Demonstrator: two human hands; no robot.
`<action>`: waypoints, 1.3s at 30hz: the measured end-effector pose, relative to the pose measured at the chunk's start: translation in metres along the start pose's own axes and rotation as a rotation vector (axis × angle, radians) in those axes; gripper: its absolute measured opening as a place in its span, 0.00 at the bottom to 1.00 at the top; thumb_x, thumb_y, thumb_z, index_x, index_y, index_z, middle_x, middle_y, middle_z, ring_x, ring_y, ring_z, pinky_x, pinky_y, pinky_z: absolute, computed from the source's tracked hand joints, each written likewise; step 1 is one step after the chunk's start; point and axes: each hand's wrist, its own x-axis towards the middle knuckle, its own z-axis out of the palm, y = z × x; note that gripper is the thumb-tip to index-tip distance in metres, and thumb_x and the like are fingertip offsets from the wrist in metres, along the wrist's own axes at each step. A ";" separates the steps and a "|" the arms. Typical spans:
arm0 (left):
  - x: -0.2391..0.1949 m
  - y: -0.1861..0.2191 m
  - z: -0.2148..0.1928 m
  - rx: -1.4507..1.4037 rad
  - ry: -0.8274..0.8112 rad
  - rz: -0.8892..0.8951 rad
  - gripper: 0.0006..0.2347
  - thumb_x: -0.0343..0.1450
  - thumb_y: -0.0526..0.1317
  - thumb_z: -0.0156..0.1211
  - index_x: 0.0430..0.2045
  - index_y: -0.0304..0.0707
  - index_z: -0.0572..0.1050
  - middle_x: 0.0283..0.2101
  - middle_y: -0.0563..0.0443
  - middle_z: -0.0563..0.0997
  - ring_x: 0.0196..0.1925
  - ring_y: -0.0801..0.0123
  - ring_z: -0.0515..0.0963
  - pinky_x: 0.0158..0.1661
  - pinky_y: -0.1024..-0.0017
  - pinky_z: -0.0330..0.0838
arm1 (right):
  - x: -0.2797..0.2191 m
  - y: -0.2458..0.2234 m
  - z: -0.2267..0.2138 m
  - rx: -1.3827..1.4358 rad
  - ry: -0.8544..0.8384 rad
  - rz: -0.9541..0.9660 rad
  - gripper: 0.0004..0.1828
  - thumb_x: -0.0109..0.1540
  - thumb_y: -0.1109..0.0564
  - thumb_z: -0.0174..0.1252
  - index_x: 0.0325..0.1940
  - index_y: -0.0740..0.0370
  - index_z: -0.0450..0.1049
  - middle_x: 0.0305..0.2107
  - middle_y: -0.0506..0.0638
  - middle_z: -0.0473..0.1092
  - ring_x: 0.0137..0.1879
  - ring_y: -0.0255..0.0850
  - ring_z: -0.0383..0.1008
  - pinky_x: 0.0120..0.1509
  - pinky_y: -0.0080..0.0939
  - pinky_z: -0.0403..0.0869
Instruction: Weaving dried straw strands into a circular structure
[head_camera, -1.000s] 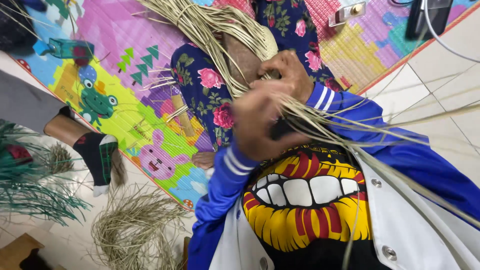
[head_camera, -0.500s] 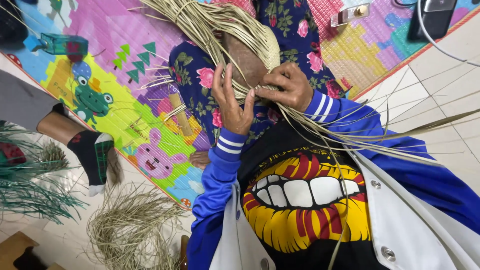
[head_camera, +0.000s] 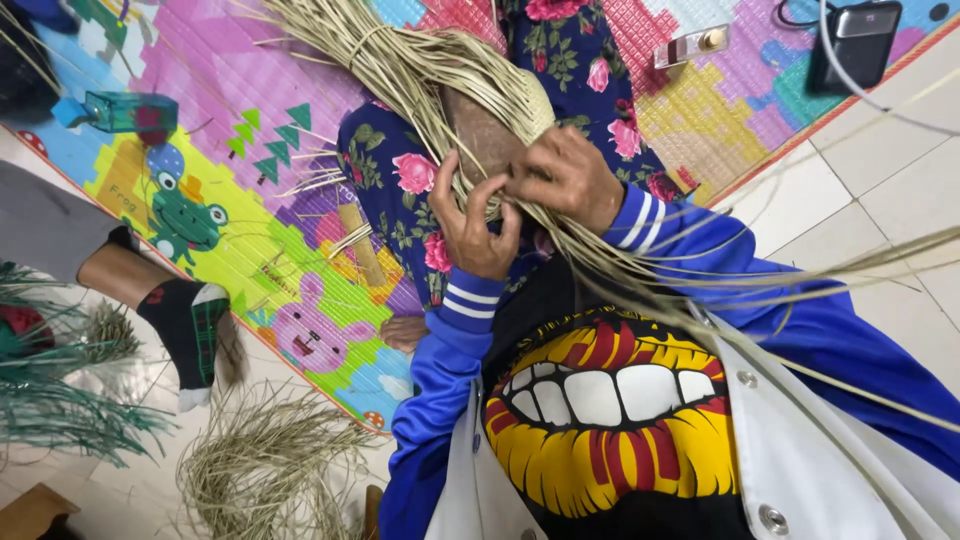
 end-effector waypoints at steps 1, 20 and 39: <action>0.005 0.005 -0.002 -0.010 0.011 -0.013 0.12 0.67 0.36 0.64 0.45 0.46 0.78 0.66 0.37 0.64 0.62 0.41 0.68 0.56 0.52 0.66 | -0.003 -0.003 -0.003 0.010 -0.003 0.004 0.17 0.73 0.48 0.49 0.37 0.56 0.76 0.36 0.54 0.68 0.37 0.52 0.66 0.43 0.50 0.65; 0.008 0.015 -0.010 -0.164 0.008 -0.138 0.03 0.75 0.40 0.61 0.35 0.46 0.79 0.68 0.37 0.63 0.65 0.41 0.68 0.62 0.49 0.62 | -0.022 -0.004 -0.012 0.068 0.032 0.007 0.10 0.70 0.51 0.57 0.40 0.55 0.80 0.41 0.55 0.73 0.43 0.53 0.71 0.50 0.50 0.70; -0.011 -0.004 0.007 -0.196 -0.043 -0.199 0.08 0.77 0.44 0.56 0.48 0.49 0.75 0.71 0.39 0.56 0.70 0.43 0.57 0.68 0.45 0.49 | -0.004 -0.008 -0.018 0.016 -0.003 -0.016 0.15 0.73 0.53 0.49 0.49 0.57 0.81 0.47 0.56 0.72 0.48 0.53 0.72 0.53 0.51 0.71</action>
